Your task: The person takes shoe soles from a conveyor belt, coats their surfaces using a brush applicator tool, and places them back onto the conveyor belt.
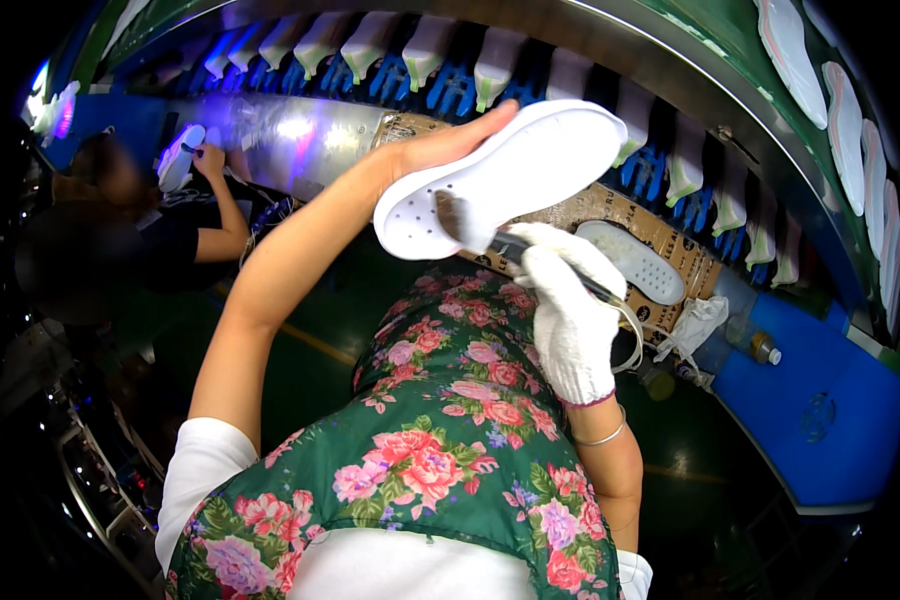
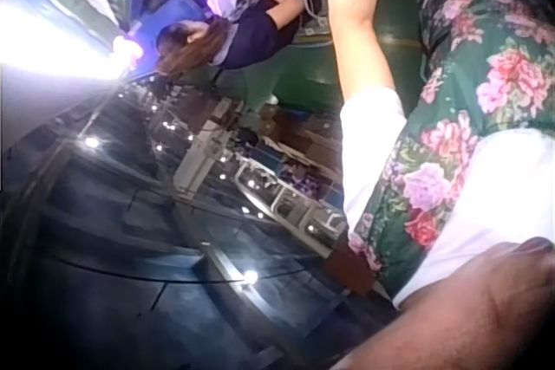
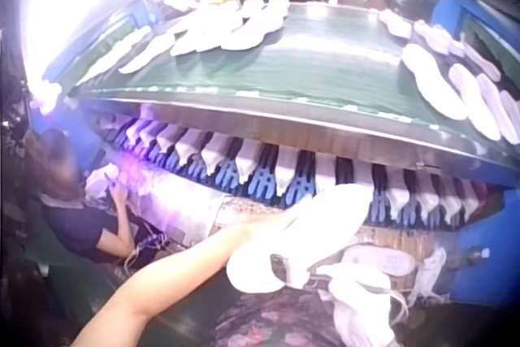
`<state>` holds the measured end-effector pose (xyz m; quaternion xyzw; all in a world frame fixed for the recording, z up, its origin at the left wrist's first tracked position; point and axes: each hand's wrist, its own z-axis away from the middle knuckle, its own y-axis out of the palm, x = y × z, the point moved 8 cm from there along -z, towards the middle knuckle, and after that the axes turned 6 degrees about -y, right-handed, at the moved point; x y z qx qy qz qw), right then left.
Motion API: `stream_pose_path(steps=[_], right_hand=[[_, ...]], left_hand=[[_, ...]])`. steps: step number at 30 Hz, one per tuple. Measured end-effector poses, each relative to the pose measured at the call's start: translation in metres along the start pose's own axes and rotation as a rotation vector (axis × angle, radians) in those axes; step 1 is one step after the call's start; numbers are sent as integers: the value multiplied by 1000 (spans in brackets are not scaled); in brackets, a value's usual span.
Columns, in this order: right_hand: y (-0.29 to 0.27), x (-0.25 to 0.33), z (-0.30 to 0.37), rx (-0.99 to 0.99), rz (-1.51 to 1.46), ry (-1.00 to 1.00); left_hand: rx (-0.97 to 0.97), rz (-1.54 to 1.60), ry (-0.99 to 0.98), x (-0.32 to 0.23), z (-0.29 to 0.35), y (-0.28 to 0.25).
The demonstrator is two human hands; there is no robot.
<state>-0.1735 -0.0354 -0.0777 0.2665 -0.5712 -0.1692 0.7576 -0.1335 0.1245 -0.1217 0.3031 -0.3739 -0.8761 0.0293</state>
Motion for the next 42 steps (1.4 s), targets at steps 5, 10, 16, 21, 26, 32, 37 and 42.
stream_pose_path(steps=[5,10,16,21,26,32,37,42], right_hand=[[-1,46,-21,-2,506,-416],[20,69,-27,219,780,-539],[35,66,-14,399,903,-605],[48,71,3,402,924,-667],[48,78,11,330,847,-700],[62,87,16,330,935,-795],[83,97,13,378,977,-955],[96,98,13,402,1023,-1035]], left_hand=[[68,282,313,29,-8,1],[-27,244,471,33,-12,14],[-156,362,354,53,8,6],[-7,686,491,40,21,21],[133,611,535,48,24,28],[173,633,685,37,14,51],[245,822,728,47,10,50],[-117,542,680,70,7,42]])
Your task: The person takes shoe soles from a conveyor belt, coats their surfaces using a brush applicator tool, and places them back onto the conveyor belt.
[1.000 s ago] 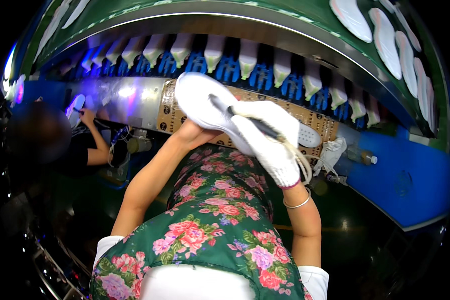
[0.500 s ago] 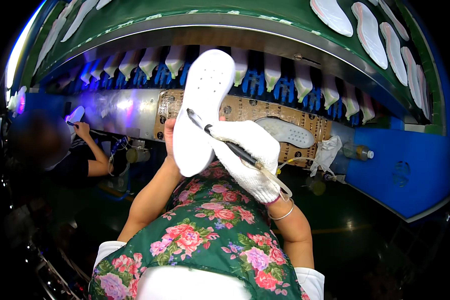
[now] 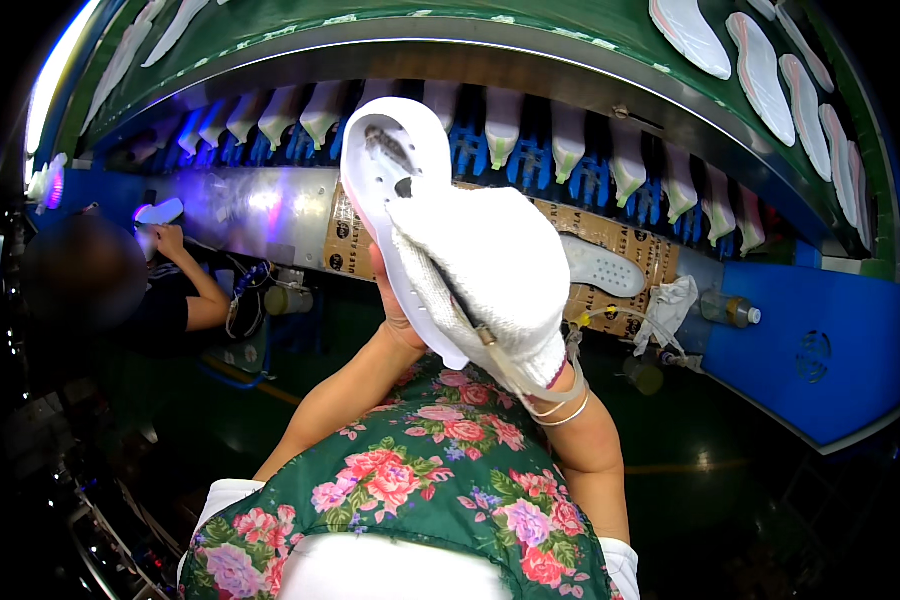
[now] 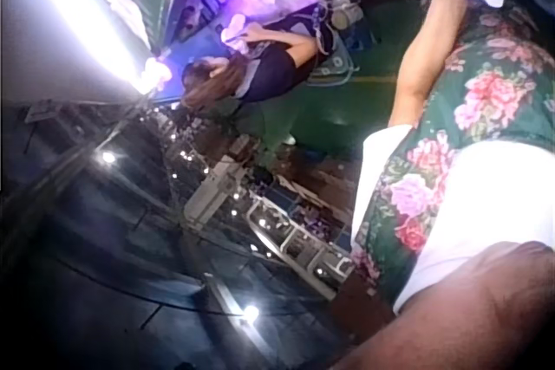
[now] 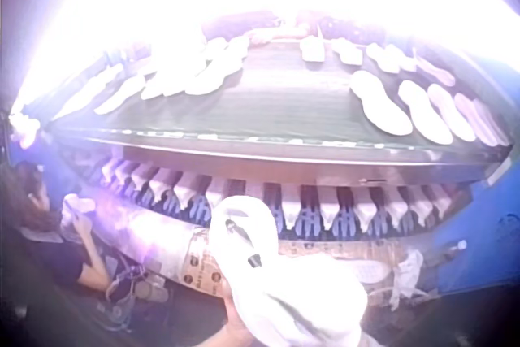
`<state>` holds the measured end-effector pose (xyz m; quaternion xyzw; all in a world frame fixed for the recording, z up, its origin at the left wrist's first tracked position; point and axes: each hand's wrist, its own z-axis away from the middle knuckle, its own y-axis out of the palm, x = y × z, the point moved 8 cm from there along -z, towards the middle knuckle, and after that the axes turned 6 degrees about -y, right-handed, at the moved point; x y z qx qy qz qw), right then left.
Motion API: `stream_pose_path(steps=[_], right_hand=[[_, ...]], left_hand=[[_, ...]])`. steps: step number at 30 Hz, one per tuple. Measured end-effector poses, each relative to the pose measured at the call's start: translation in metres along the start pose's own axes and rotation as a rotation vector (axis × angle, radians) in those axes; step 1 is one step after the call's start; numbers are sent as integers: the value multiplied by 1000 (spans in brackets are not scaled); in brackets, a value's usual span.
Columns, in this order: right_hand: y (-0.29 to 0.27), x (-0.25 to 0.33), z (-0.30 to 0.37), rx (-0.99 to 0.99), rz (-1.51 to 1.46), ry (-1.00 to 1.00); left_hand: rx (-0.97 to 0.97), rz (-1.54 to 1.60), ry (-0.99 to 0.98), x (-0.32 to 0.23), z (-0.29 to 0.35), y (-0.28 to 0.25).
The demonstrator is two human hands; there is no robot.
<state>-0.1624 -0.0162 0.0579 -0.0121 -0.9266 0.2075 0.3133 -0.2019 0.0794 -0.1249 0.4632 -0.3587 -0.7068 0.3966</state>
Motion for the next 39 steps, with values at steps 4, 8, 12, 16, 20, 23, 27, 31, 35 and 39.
stream_pose_path(steps=[4,8,12,16,20,23,27,31,35,39], right_hand=[[13,2,18,-25,132,-105],[12,4,5,-67,-125,69],[5,-8,11,-167,-150,215],[14,9,8,-119,-35,22],[12,-3,7,-128,-185,215],[10,-12,17,-176,-65,141],[28,-9,28,-56,-49,124],[18,-26,26,-146,-262,239],[30,-5,24,11,11,13],[26,-15,27,-29,-222,74]], left_hand=[[-15,134,-88,15,0,-15],[203,222,-38,13,-5,-11],[30,107,-35,10,-9,-16],[59,191,-60,16,-16,-24],[188,243,-11,-2,-18,-10],[79,57,38,-11,-18,-5],[308,380,-94,-5,-24,5],[231,242,34,-26,-25,5],[303,252,-7,-30,-28,10],[310,265,49,-34,-25,7]])
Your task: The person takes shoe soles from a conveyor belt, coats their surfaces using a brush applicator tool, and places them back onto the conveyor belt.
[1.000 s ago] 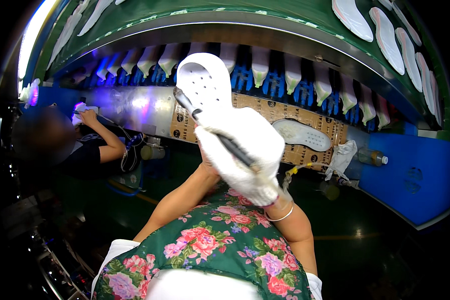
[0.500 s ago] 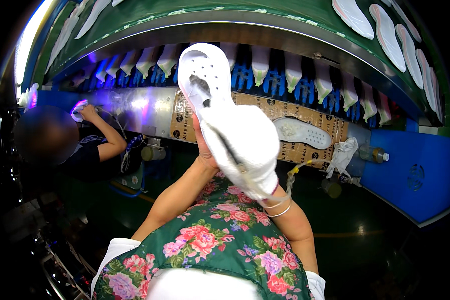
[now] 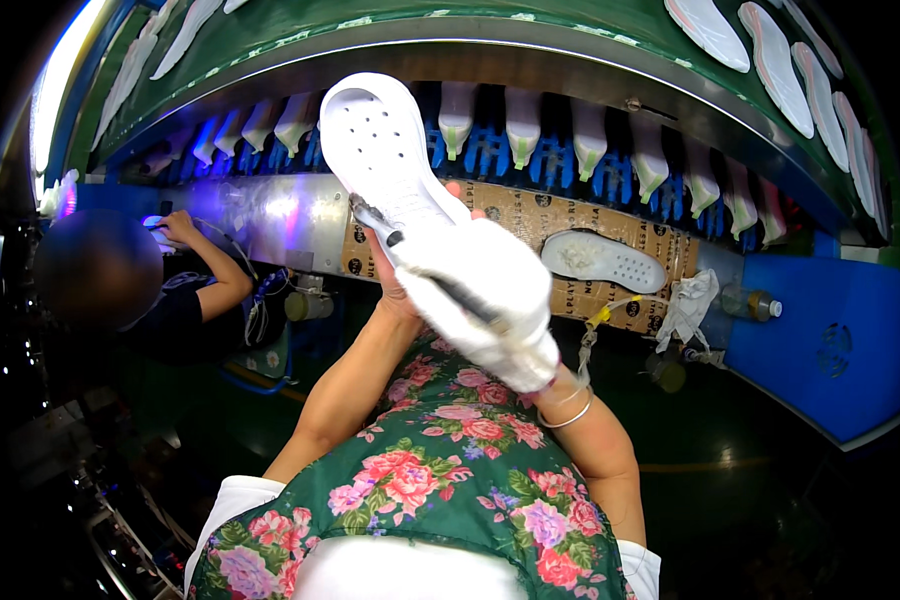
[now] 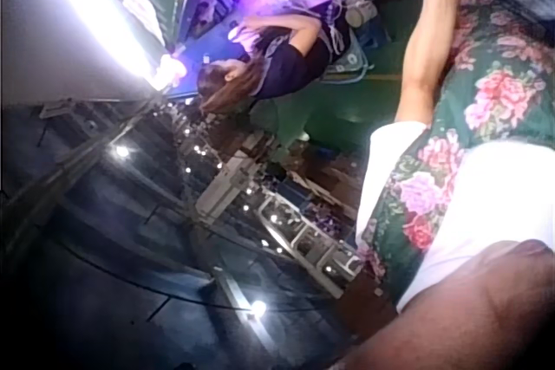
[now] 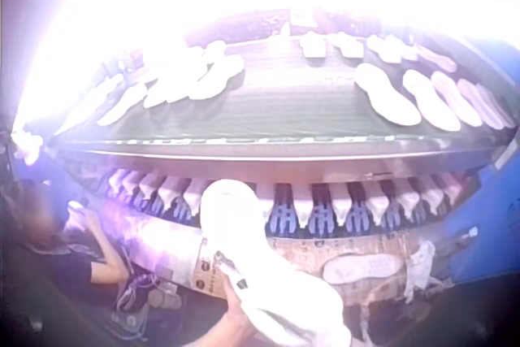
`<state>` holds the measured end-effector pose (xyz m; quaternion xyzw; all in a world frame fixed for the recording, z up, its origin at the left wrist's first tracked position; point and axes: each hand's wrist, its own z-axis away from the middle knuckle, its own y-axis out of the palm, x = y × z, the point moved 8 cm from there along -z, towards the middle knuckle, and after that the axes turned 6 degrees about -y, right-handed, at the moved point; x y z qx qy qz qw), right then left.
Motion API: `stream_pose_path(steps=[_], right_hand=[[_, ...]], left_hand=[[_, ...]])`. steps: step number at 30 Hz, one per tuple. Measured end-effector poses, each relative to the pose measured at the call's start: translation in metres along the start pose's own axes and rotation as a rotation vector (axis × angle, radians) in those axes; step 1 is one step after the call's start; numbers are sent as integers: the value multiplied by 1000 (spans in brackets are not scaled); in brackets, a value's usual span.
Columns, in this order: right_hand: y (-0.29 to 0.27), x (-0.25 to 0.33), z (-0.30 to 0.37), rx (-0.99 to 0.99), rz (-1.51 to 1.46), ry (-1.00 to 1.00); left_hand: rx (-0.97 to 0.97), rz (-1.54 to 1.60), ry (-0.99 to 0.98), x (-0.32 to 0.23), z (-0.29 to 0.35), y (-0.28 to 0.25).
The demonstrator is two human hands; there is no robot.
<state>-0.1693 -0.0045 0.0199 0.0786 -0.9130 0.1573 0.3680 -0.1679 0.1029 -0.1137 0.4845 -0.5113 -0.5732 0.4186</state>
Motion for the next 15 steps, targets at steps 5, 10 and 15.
stream_pose_path(steps=[5,10,15], right_hand=[[-1,0,5,-32,126,-17],[7,0,6,6,-164,13],[4,3,16,21,137,-66]], left_hand=[[-50,-17,-39,-5,-9,2],[-80,-85,-30,-12,-8,-8],[-57,-54,-62,-15,-12,4]])
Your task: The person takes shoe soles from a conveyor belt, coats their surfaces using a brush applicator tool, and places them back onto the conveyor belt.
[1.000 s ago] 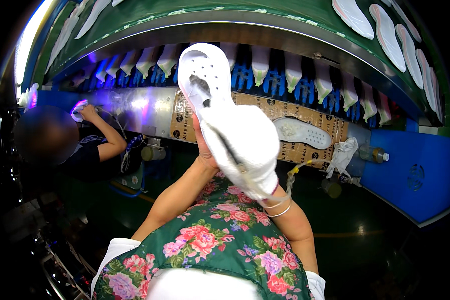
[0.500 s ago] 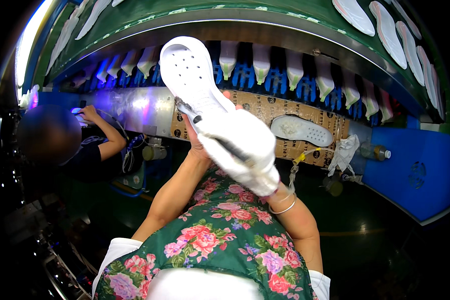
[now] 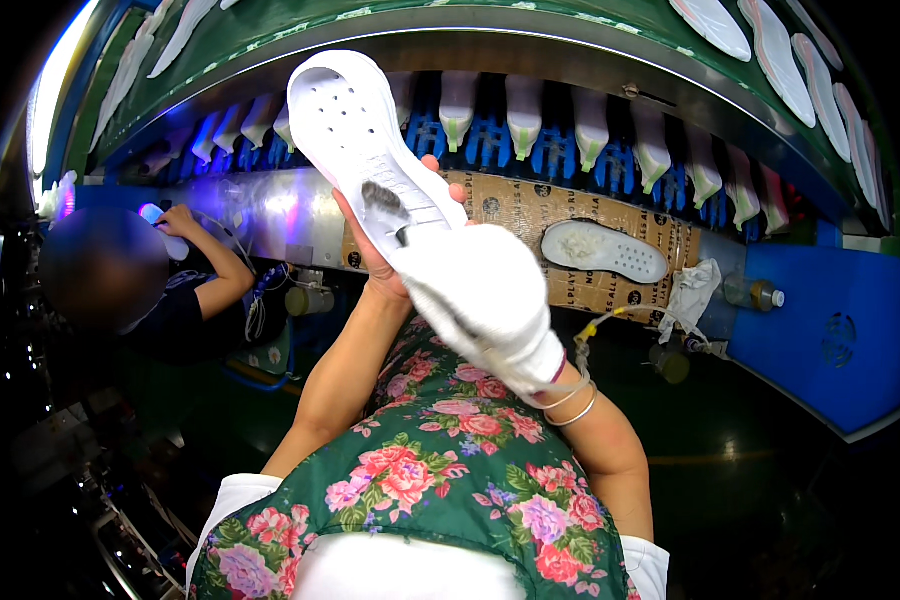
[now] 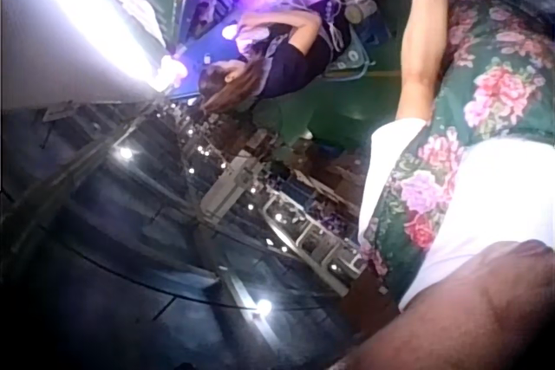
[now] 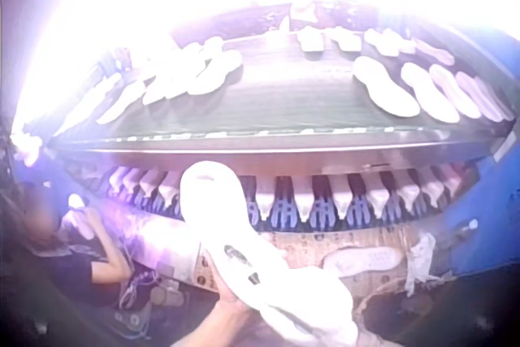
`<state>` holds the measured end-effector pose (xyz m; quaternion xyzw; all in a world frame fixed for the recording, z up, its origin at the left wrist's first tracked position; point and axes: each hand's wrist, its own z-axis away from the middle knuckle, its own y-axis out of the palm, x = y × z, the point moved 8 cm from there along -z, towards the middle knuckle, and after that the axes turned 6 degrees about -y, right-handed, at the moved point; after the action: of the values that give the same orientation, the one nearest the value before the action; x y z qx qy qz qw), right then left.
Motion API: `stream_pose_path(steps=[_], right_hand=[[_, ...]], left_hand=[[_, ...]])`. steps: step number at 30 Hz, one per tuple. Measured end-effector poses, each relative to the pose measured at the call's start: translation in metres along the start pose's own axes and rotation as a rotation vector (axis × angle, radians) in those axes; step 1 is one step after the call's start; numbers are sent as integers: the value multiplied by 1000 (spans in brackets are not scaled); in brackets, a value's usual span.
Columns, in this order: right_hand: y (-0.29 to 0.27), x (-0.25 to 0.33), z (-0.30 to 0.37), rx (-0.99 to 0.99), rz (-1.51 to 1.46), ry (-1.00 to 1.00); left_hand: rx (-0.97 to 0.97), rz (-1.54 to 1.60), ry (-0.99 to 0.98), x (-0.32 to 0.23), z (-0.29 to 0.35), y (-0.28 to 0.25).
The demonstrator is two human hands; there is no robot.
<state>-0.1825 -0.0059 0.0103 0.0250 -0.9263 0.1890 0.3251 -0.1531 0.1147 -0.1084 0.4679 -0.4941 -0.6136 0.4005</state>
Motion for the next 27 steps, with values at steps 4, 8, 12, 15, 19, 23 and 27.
stream_pose_path(steps=[4,8,12,15,19,23,27], right_hand=[[8,8,-2,80,-206,68],[-7,-4,4,34,-119,87],[6,16,6,142,-68,-91],[2,-6,5,172,-375,94],[-10,0,0,107,-85,-8],[4,2,10,234,-400,137],[-3,-28,26,99,-261,352]], left_hand=[[161,32,-120,7,1,17],[184,-45,-102,-1,-1,9],[222,-82,-141,-4,1,4],[272,-171,-170,-5,1,15],[74,-203,-26,-15,-1,12],[165,-163,-68,-17,-1,13],[173,-296,-203,-13,-1,11]])
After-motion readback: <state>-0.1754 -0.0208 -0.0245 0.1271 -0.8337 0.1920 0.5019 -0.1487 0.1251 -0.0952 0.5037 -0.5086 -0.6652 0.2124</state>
